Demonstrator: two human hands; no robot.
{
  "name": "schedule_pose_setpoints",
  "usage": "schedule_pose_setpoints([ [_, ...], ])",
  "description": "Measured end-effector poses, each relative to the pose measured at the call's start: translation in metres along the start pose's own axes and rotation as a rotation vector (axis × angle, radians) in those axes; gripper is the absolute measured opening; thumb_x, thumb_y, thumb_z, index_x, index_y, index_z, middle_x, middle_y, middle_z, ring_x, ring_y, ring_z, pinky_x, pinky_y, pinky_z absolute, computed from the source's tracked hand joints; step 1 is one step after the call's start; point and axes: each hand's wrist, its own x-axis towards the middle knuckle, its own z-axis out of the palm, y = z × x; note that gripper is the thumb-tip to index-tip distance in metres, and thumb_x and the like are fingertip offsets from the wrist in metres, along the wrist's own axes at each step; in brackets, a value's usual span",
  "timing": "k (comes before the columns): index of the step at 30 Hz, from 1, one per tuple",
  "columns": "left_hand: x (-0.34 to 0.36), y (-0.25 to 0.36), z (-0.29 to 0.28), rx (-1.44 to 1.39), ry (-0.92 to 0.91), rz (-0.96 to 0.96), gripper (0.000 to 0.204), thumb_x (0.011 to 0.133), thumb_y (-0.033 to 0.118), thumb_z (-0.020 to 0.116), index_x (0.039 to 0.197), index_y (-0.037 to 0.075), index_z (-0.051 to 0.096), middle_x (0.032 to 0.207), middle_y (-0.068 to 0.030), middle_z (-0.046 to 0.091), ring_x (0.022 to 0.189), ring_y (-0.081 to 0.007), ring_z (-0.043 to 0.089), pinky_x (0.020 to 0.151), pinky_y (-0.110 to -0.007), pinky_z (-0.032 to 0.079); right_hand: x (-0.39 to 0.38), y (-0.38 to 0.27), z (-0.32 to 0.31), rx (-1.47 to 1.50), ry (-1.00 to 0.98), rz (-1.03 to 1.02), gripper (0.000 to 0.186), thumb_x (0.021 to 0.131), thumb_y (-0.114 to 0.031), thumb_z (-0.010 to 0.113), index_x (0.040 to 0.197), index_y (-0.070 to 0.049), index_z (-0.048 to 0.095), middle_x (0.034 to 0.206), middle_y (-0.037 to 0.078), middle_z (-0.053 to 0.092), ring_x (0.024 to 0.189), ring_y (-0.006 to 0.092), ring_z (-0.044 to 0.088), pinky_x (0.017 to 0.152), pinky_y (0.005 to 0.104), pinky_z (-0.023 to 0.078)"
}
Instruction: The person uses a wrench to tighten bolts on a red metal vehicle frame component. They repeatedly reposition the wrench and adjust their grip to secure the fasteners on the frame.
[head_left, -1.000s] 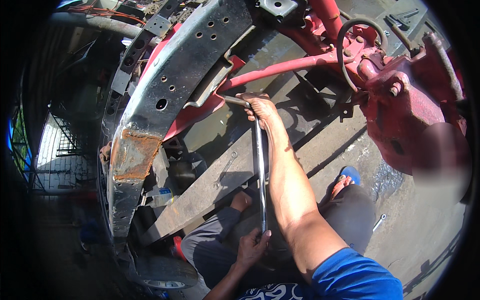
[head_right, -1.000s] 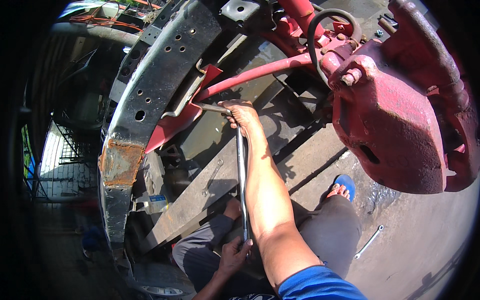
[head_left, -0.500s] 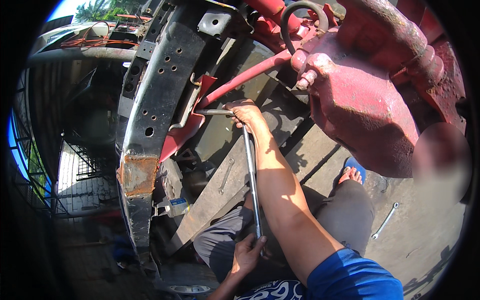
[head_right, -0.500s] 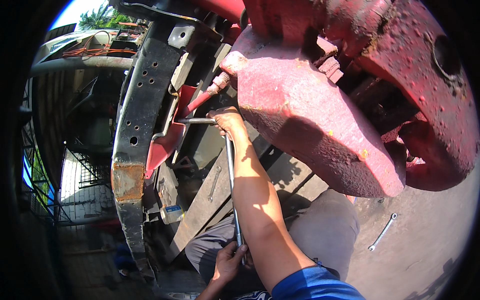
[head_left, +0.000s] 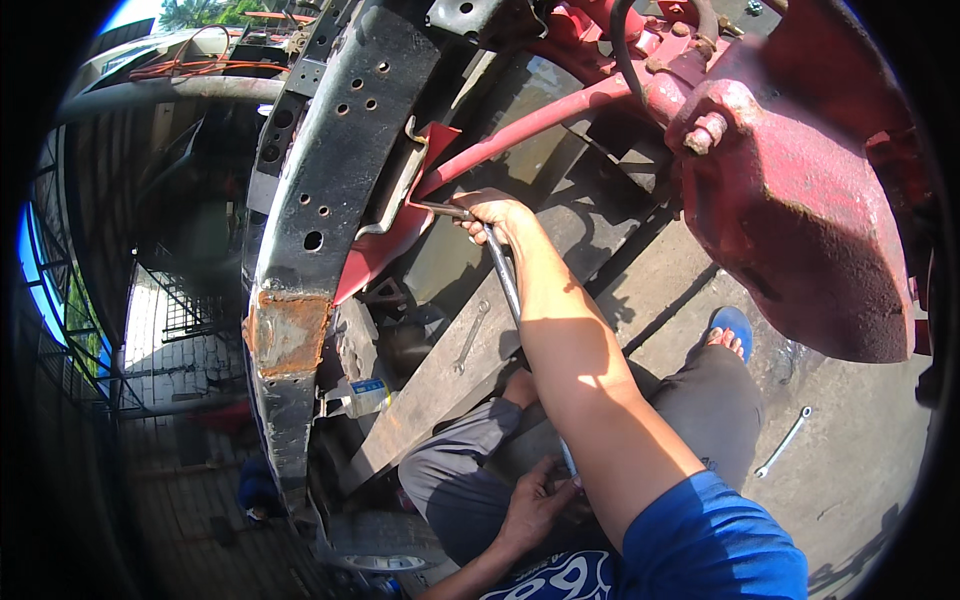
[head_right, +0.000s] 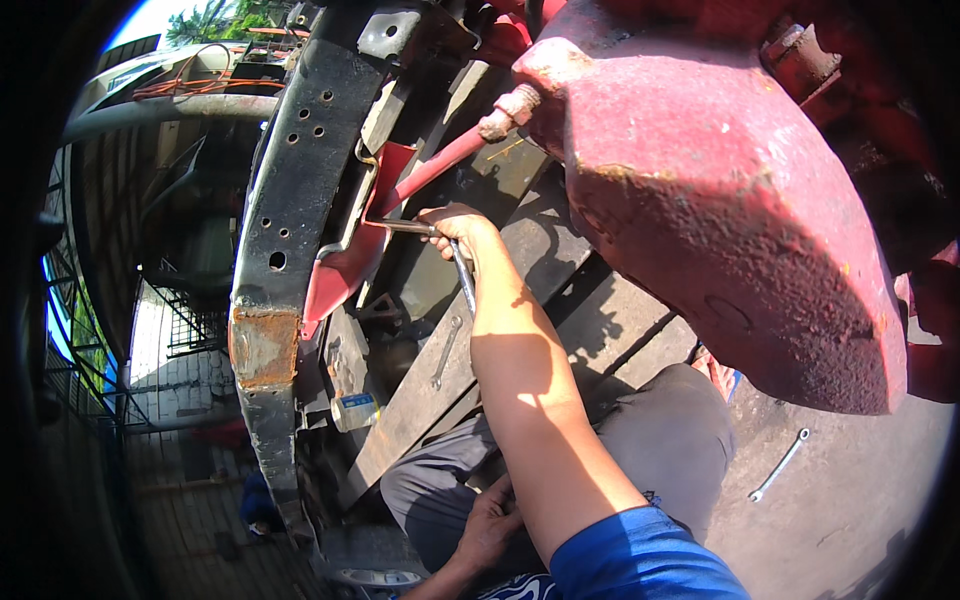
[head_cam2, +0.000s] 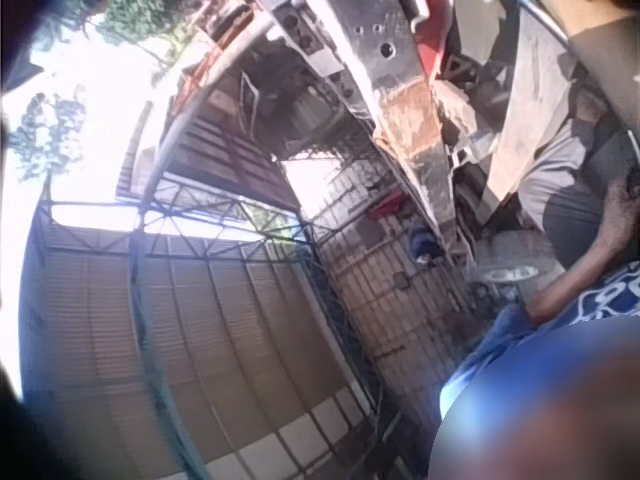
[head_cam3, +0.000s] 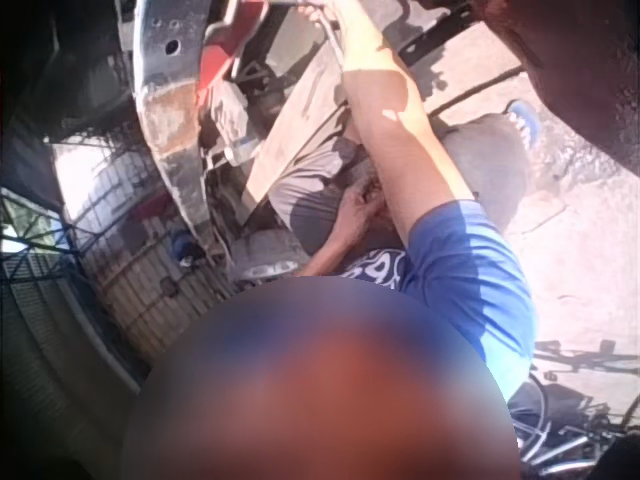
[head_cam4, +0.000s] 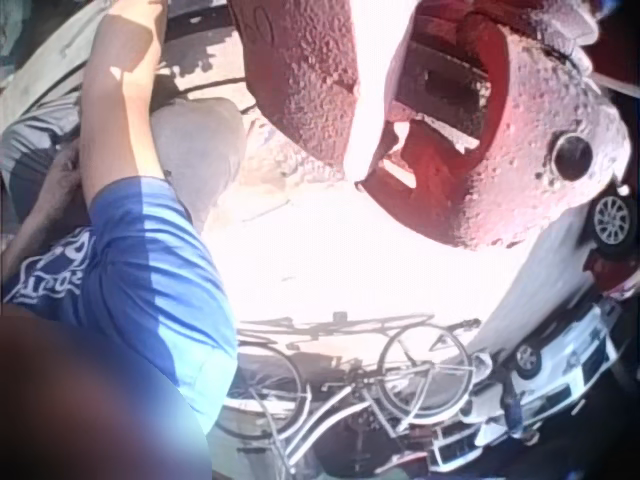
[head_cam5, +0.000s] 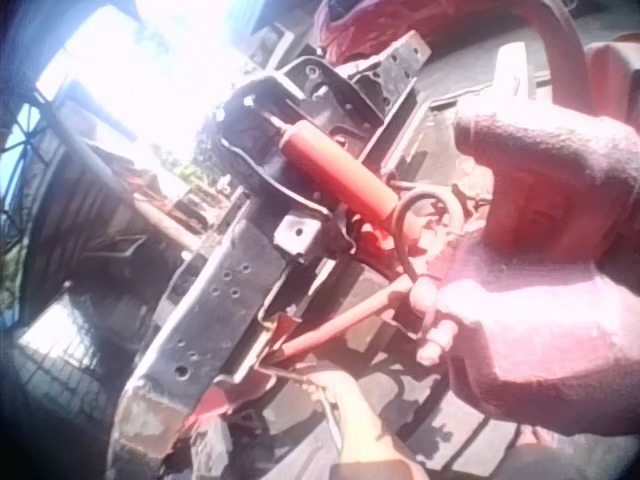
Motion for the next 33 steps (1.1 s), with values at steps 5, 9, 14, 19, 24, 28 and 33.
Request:
schedule_pose_setpoints([
  [5, 0.032, -0.012, 0.019, 0.169, -0.007, 0.018, 0.051, 0.093, 0.01, 0.067, 0.139, -0.003, 0.05, 0.123, -0.0188, 0.066, 0.102, -0.0172, 0.067, 0.079, -0.027, 0.055, 0.012, -0.008, -0.005, -0.2, 0.015, -0.003, 0.02, 0.105, -0.023, 0.051, 0.094, -0.01, 0.062, 0.065, -0.003, 0.05, 0.045, 0.0029, 0.041, 0.036, 0.0193, 0.033],
  [9, 0.043, -0.037, 0.013, -0.206, 0.075, 0.031, 0.04, 0.094, 0.019, 0.068, 0.127, -0.003, 0.059, 0.103, -0.0141, 0.07, 0.088, -0.0132, 0.065, 0.073, -0.029, 0.054, 0.009, -0.007, -0.003, -0.151, 0.105, -0.078, 0.019, 0.098, -0.023, 0.062, 0.091, -0.005, 0.067, 0.062, -0.002, 0.051, 0.044, 0.0051, 0.043, 0.036, 0.0218, 0.034],
  [14, 0.04, -0.06, -0.053, 0.288, 0.441, 0.033, 0.026, 0.097, 0.027, 0.067, 0.096, 0.001, 0.062, 0.066, -0.0025, 0.056, 0.063, -0.0098, 0.05, 0.057, -0.032, 0.043, -0.002, 0.005, 0.005, -0.033, 0.098, -0.172, 0.017, 0.101, -0.022, 0.06, 0.095, -0.007, 0.064, 0.067, -0.002, 0.051, 0.049, 0.0039, 0.044, 0.038, 0.0195, 0.036],
  [19, 0.03, -0.063, -0.111, 0.607, 0.581, 0.101, 0.029, 0.096, 0.028, 0.069, 0.091, 0.0, 0.061, 0.063, -0.0148, 0.055, 0.057, -0.0215, 0.052, 0.058, -0.039, 0.044, -0.003, 0.027, 0.017, 0.097, 0.165, -0.318, 0.017, 0.097, -0.021, 0.066, 0.103, -0.005, 0.067, 0.072, -0.001, 0.053, 0.051, 0.0041, 0.045, 0.041, 0.0198, 0.038],
  [24, 0.041, -0.054, -0.127, 0.595, 0.598, 0.024, 0.031, 0.094, 0.026, 0.073, 0.088, -0.001, 0.06, 0.062, -0.0135, 0.056, 0.058, -0.0197, 0.054, 0.057, -0.038, 0.043, 0.004, 0.037, 0.023, 0.172, 0.194, -0.4, 0.021, 0.092, -0.026, 0.074, 0.095, -0.006, 0.07, 0.067, -0.003, 0.051, 0.049, 0.0039, 0.043, 0.041, 0.0194, 0.036],
  [28, 0.014, -0.05, -0.097, 0.317, 0.323, -0.032, 0.024, 0.095, 0.024, 0.073, 0.092, 0.002, 0.062, 0.065, -0.0008, 0.055, 0.058, -0.0081, 0.049, 0.054, -0.027, 0.04, 0.003, 0.032, 0.017, 0.164, 0.133, -0.311, 0.023, 0.091, -0.029, 0.075, 0.086, -0.009, 0.066, 0.065, -0.004, 0.05, 0.049, 0.0035, 0.043, 0.04, 0.0195, 0.034],
  [33, 0.02, -0.059, -0.085, 0.407, 0.407, 0.027, 0.028, 0.095, 0.027, 0.071, 0.087, 0.002, 0.059, 0.06, -0.007, 0.055, 0.056, -0.0146, 0.05, 0.054, -0.034, 0.041, -0.002, 0.024, 0.014, -0.088, 0.264, -0.405, 0.025, 0.095, -0.028, 0.071, 0.105, -0.005, 0.068, 0.072, -0.003, 0.054, 0.053, 0.0022, 0.044, 0.041, 0.0173, 0.034],
])
